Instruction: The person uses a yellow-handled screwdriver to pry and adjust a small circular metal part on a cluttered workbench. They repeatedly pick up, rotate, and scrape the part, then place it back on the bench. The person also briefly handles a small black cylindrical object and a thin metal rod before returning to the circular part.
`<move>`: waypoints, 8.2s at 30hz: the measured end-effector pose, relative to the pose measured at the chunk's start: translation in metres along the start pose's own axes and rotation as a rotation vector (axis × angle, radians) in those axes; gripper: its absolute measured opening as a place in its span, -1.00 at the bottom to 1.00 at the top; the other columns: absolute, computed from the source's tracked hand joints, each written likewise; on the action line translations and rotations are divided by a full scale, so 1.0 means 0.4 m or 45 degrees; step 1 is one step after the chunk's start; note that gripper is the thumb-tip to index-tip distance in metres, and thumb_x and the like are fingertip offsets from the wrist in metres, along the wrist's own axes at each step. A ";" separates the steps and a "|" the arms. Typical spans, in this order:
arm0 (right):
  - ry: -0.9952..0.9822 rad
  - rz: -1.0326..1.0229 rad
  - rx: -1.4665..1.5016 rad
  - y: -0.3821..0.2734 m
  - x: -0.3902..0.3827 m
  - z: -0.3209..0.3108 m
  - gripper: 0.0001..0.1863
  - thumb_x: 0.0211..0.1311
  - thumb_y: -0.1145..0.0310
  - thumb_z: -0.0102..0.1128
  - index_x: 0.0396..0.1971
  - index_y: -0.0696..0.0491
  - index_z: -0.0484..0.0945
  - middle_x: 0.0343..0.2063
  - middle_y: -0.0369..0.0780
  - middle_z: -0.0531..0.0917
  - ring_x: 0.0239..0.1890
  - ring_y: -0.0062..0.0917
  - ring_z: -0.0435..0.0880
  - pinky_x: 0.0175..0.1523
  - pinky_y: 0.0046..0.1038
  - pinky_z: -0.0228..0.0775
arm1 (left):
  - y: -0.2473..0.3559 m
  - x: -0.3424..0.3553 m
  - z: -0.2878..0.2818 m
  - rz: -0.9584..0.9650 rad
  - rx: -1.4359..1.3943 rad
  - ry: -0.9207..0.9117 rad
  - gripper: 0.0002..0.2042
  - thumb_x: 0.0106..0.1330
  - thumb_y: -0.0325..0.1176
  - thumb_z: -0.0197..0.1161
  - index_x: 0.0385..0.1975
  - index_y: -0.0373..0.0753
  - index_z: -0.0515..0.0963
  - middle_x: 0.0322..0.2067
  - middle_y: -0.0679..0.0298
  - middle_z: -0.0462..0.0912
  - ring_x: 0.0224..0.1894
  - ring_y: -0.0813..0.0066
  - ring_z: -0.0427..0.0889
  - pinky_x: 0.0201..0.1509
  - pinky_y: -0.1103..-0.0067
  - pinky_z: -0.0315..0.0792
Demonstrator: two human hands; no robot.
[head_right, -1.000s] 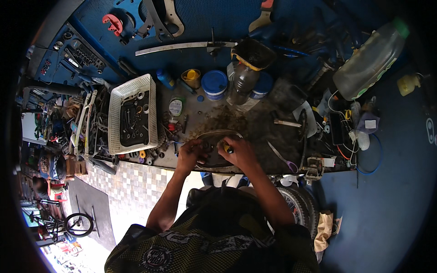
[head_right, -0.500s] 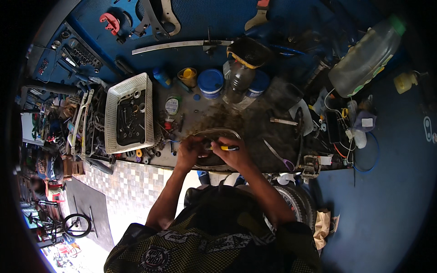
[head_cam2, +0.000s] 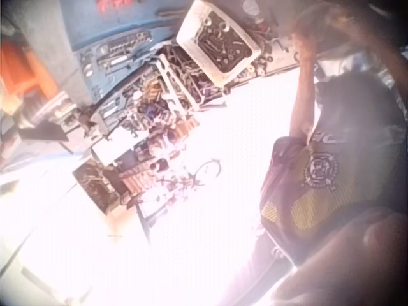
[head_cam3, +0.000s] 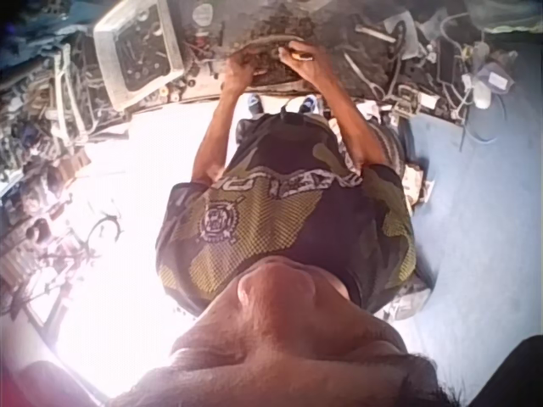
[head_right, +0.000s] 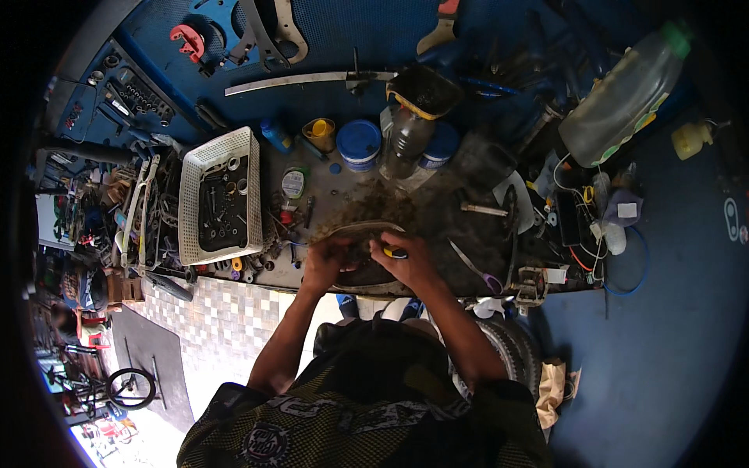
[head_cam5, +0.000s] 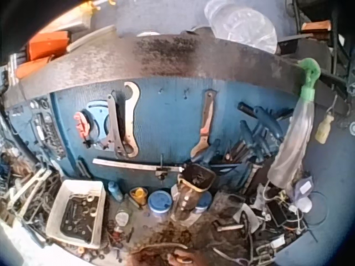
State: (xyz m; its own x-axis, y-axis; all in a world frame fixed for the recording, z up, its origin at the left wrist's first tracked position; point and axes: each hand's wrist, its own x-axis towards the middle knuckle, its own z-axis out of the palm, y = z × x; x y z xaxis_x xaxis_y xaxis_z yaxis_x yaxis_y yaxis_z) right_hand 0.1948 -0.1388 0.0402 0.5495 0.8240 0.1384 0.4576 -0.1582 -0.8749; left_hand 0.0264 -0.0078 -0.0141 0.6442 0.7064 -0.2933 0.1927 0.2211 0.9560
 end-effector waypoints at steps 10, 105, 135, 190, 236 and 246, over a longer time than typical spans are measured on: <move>-0.151 -0.206 0.002 -0.016 -0.014 -0.013 -0.81 0.25 0.29 0.46 -0.38 0.06 0.64 -0.46 -0.12 0.69 -0.36 -0.18 0.72 -0.28 -0.29 0.54 | -0.009 -0.005 0.002 0.116 0.121 -0.008 -0.76 0.46 -0.55 0.13 0.00 -0.41 0.69 -0.38 0.16 0.75 -0.35 0.38 0.83 -0.32 0.53 0.69; -0.319 -0.263 -0.537 0.051 -0.016 0.005 -0.78 0.26 0.24 0.46 -0.25 0.06 0.70 -0.35 -0.17 0.73 -0.32 -0.28 0.73 -0.24 -0.31 0.55 | -0.010 0.031 -0.032 0.006 -0.112 -0.071 -0.74 0.58 -0.48 0.06 0.16 -0.36 0.53 -0.33 0.20 0.69 -0.37 0.48 0.76 -0.35 0.51 0.74; -0.127 -0.085 0.049 0.027 0.006 -0.013 -0.83 0.28 0.35 0.45 -0.29 0.12 0.69 -0.35 -0.13 0.74 -0.29 -0.35 0.76 -0.21 -0.39 0.53 | -0.010 0.003 -0.066 -0.013 -0.037 -0.082 -0.60 0.49 -0.47 0.09 0.26 -0.52 0.45 -0.32 0.07 0.76 -0.30 0.38 0.80 -0.29 0.51 0.72; -0.159 -0.173 0.047 0.045 -0.052 -0.002 -0.83 0.28 0.39 0.43 -0.32 0.16 0.64 -0.49 -0.16 0.63 -0.44 -0.61 0.62 -0.31 -0.49 0.40 | -0.009 -0.013 -0.038 -0.110 -0.401 -0.087 -0.72 0.51 -0.61 0.06 0.15 -0.43 0.56 -0.12 0.15 0.66 -0.27 0.27 0.81 -0.12 0.43 0.79; 0.163 0.044 0.225 -0.020 -0.039 0.104 -0.80 0.34 0.41 0.39 -0.44 0.13 0.57 -0.62 -0.25 0.52 -0.50 -0.73 0.38 -0.37 -0.52 0.37 | 0.031 -0.016 -0.002 0.275 0.436 0.178 -0.65 0.34 -0.49 0.27 0.13 -0.24 0.68 -0.12 -0.04 0.80 -0.03 0.22 0.82 0.05 0.42 0.61; 0.220 -0.173 0.063 -0.044 -0.025 0.076 -0.82 0.29 0.40 0.44 -0.41 0.12 0.60 -0.58 -0.19 0.62 -0.54 -0.59 0.47 -0.34 -0.48 0.44 | 0.000 -0.001 -0.007 0.289 0.488 0.134 -0.60 0.33 -0.44 0.26 0.18 -0.28 0.64 -0.30 0.03 0.78 -0.31 0.35 0.76 -0.21 0.45 0.58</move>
State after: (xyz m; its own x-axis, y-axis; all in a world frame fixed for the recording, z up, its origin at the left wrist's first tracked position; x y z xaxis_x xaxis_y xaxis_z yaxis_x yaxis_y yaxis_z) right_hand 0.1600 -0.1277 0.0403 0.5986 0.7296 0.3307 0.5034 -0.0214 -0.8638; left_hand 0.0242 -0.0061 -0.0142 0.6269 0.7770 -0.0561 0.3282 -0.1982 0.9236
